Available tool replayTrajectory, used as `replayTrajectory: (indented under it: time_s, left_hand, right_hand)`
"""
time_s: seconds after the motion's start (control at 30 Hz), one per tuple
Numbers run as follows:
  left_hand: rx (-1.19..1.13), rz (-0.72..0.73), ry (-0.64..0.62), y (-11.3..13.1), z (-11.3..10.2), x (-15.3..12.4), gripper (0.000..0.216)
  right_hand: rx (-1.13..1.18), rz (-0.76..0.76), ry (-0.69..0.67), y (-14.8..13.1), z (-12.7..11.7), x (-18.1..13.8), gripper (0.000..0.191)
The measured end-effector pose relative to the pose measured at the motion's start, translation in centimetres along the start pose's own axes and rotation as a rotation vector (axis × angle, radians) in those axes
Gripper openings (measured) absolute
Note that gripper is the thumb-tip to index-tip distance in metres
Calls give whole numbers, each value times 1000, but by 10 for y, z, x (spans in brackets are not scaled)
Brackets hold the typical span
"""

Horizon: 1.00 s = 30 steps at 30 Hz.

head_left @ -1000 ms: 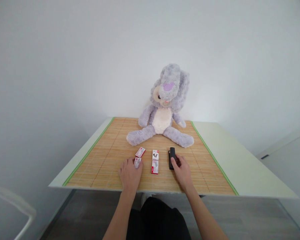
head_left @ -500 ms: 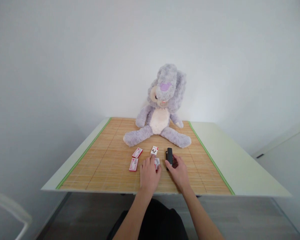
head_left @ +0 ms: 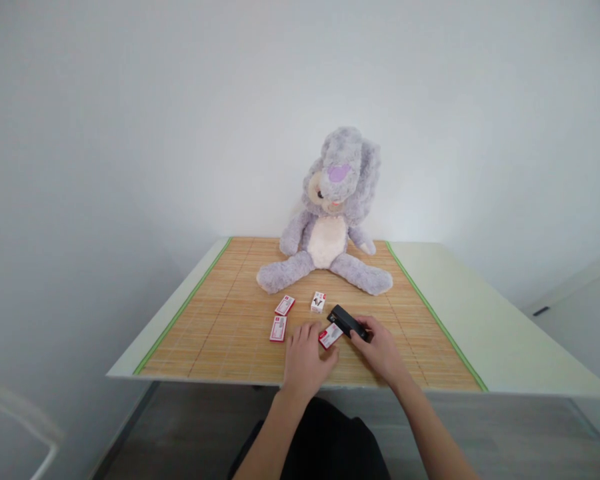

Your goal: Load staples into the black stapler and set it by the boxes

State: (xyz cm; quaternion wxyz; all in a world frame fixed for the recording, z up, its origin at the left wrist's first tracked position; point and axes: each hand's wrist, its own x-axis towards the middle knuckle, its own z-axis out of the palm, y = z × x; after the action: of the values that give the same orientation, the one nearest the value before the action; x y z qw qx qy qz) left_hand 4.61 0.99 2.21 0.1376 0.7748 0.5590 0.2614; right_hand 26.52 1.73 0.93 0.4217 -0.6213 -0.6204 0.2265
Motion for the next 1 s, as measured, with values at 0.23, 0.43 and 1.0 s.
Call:
replayTrajectory:
  time_s: [0.23, 0.43, 1.0]
  left_hand:
    - [-27, 108, -70, -1, -11, -9, 36]
    - [24, 60, 36, -9, -15, -26, 45]
    - [190, 1, 94, -8, -1, -33, 57]
  right_hand:
    - [-9, -62, -144, -5, -10, 6, 36]
    - [-4, -137, -282, -21, 5, 22, 37]
    - [-309, -379, -448, -95, 50, 72, 16]
